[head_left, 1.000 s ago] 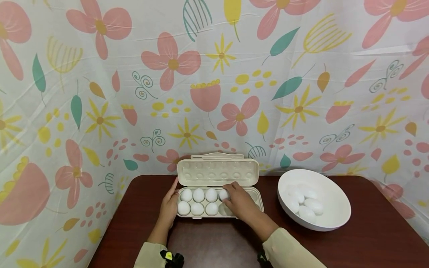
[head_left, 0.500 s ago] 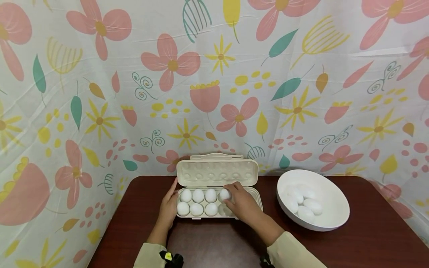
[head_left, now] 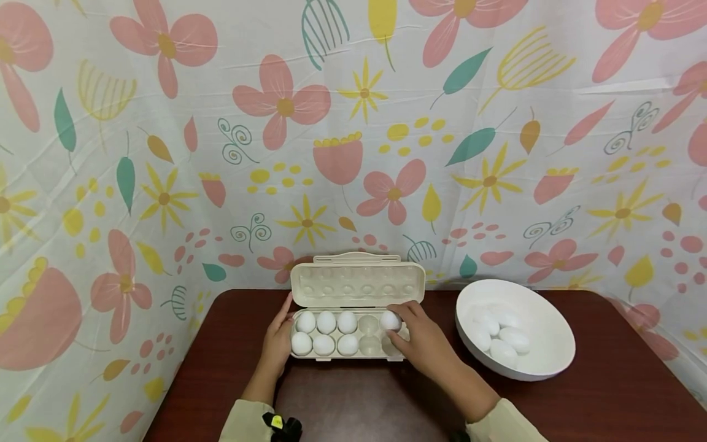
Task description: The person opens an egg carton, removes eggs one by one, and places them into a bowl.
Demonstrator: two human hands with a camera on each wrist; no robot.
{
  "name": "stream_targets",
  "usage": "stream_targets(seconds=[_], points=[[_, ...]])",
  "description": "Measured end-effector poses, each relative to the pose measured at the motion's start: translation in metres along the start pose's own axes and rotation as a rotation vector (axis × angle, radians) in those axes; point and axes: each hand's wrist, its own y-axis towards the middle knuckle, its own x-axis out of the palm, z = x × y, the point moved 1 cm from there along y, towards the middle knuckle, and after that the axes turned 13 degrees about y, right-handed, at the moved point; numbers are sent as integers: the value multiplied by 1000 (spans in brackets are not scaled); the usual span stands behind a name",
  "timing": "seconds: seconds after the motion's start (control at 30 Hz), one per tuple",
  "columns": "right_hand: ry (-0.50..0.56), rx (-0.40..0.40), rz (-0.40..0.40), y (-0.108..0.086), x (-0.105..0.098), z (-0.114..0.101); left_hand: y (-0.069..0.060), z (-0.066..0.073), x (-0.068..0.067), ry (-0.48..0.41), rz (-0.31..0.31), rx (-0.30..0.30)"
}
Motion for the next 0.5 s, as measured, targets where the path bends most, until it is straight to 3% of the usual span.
stream_targets(seconds=[0.17, 0.5], points=[[-9, -30, 39, -6, -14, 1, -1, 1, 0, -13, -11, 0], [-16, 10, 52, -13, -38, 2, 0, 0, 0, -11, -9, 9]])
